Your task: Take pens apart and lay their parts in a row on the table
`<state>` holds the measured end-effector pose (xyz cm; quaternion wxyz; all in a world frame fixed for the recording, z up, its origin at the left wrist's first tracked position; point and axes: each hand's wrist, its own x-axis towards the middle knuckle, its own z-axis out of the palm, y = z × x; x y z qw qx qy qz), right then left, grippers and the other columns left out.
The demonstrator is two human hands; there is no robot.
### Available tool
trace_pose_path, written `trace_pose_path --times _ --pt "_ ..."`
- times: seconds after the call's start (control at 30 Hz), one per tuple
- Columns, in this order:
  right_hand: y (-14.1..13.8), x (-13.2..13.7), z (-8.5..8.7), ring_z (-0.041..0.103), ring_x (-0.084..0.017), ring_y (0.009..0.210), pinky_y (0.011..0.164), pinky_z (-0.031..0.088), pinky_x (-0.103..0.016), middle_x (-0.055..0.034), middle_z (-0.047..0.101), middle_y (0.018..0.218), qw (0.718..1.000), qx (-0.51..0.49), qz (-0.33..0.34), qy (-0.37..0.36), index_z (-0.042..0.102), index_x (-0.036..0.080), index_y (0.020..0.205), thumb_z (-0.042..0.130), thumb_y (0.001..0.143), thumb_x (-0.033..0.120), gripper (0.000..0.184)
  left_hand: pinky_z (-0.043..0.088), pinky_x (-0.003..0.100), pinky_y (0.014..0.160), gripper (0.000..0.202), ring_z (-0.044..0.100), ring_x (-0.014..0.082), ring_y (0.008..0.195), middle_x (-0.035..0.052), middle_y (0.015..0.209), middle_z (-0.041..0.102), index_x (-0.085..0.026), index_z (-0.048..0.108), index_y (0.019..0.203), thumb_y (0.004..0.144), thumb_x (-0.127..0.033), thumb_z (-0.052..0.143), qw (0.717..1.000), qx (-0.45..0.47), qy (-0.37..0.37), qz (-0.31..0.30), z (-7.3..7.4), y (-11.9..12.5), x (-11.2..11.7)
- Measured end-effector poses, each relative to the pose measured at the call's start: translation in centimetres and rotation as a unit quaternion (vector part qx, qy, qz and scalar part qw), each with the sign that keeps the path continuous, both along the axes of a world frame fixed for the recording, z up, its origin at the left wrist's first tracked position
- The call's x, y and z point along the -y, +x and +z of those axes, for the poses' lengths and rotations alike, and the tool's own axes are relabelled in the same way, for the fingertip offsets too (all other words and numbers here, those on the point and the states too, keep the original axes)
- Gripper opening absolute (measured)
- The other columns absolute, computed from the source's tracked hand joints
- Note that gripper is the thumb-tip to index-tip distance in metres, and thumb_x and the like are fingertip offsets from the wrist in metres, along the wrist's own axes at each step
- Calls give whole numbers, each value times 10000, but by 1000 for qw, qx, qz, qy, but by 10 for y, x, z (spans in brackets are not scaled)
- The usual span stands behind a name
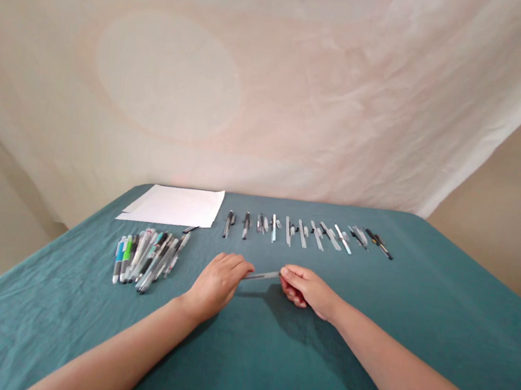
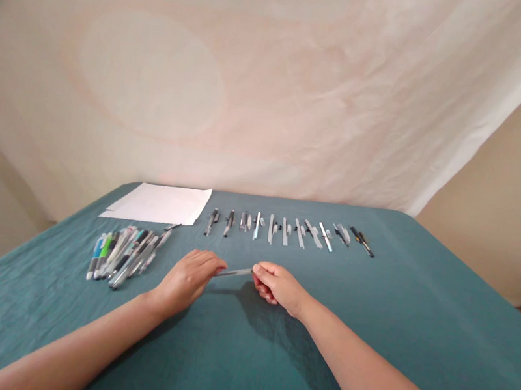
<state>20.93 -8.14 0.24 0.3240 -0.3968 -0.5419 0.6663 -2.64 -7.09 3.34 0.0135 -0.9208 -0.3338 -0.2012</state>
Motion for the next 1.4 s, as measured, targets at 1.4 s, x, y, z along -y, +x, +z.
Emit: trace_pose_path --times 1.4 --pt "-3 2 -6 438 -77 474 474 330 -194 12 574 661 958 194 -68 202 543 192 829 405 868 479 320 356 306 735 214 528 158 766 49 879 593 -199 556 994 920 -205 355 999 -25 36 24 -3 -3 -1"
